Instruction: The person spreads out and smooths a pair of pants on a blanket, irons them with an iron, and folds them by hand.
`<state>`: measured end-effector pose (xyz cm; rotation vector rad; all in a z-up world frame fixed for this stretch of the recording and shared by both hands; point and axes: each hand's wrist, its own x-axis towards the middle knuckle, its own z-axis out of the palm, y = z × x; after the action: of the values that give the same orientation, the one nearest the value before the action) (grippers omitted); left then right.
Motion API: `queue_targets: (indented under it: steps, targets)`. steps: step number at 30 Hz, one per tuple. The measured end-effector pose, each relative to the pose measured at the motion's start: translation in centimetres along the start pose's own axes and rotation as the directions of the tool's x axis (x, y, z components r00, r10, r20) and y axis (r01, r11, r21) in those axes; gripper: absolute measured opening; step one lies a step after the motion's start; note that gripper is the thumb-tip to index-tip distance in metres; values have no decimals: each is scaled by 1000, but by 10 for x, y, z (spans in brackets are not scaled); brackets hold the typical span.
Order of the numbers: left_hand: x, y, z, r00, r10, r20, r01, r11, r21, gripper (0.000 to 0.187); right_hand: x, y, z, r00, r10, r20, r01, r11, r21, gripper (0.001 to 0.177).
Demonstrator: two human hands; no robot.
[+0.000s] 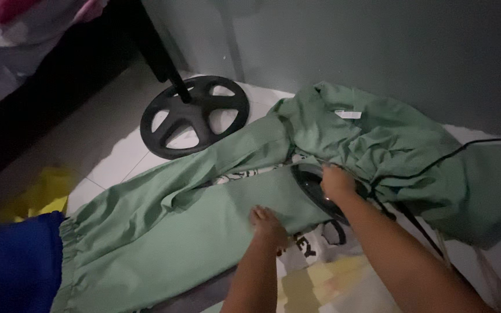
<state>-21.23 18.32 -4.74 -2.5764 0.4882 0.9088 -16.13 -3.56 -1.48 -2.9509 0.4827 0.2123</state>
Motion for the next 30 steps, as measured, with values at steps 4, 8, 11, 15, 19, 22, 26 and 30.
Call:
queue_targets:
  steps: [4, 8, 11, 15, 19, 22, 26, 30]
  targets:
    - [-1, 5, -21, 992, 65, -110, -95, 951, -295, 119, 16, 7, 13, 986, -58, -159, 73, 994, 85, 39]
    - [11, 21, -32, 993, -71, -93, -1, 793, -609, 106, 19, 1, 6, 994, 10, -106, -5, 999, 48, 40]
    - [26, 19, -24, 962, -116, -248, -63, 787, -614, 93, 28, -7, -4, 998, 50, -47, -50, 999, -2, 49]
    - [43, 14, -28, 988, -89, -126, 1, 822, -569, 96, 42, 1, -5, 993, -24, -111, 41, 987, 158, 33]
    - [43, 2, -15, 972, -148, -184, 29, 846, -532, 90, 41, 15, -19, 995, -88, -50, 95, 982, 162, 56]
    - [34, -20, -8, 969, -177, -174, 60, 848, -526, 89, 41, 25, -24, 984, -170, 50, 162, 978, 134, 57]
    - [25, -40, 4, 963, -250, -98, 153, 810, -566, 88, 42, 51, -25, 900, -436, 14, 436, 898, -58, 43]
    - [41, -45, 7, 960, -269, -80, 181, 812, -555, 82, 23, 51, -36, 854, -499, 144, 509, 859, -44, 46]
